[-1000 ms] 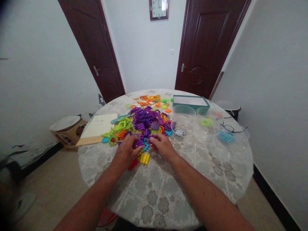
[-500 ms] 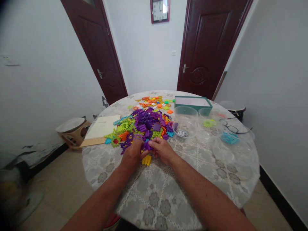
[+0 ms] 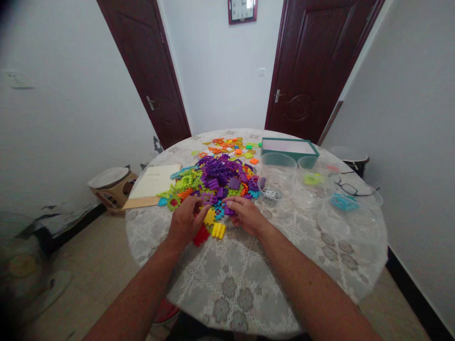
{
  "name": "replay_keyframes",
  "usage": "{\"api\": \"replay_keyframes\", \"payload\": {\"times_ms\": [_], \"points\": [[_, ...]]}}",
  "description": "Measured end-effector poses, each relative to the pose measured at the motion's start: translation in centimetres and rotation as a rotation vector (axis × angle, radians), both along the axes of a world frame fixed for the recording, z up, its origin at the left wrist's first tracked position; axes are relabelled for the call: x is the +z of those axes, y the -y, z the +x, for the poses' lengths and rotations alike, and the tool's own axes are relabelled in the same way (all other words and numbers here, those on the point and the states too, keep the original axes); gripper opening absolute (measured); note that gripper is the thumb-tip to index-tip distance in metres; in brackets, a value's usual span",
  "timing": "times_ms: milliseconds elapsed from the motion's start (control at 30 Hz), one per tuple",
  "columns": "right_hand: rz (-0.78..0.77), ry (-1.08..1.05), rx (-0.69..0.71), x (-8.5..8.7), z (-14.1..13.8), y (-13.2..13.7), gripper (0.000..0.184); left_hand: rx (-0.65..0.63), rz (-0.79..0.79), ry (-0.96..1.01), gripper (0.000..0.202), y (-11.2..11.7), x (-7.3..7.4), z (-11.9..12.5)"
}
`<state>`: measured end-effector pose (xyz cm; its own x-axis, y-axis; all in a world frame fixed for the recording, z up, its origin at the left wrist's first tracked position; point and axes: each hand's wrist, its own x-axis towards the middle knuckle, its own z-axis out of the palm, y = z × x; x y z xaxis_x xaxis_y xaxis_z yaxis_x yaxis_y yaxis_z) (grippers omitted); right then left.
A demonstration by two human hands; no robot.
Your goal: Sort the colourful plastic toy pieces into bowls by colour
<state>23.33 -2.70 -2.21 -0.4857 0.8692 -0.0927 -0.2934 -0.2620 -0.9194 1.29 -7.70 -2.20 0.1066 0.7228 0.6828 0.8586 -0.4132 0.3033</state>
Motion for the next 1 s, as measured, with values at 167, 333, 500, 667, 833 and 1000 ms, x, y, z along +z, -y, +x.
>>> {"api": "replay_keyframes", "payload": {"times_ms": [167,333,500,667,833,1000], "points": [[0.016,0.050,-0.075,-1.0,0.0,-0.8,0.037,0.098,0.003,-0.047,0.018,-2.1,1.4,-0.7],[0.062,0.122,-0.101,-2.1,-0.1,-1.1,0.035,0.162,-0.102,-0.205,0.039,-4.9,2.7,0.9],[0.092,0.139,-0.069,-2.3,-0.3,-1.0,0.039,0.232,-0.193,-0.382,0.033,-7.2,2.9,2.1],[0.095,0.144,-0.108,-1.9,-0.4,-1.0,0.043,0.253,-0.178,-0.388,0.030,-7.9,2.1,2.1],[0.089,0.111,-0.174,-2.0,-0.5,-1.1,0.042,0.132,-0.053,-0.288,0.039,-7.2,1.8,2.0],[0.079,0.053,-0.242,-2.4,-0.6,-1.4,0.041,-0.152,-0.076,-0.082,0.035,-5.4,2.9,2.5]]}}
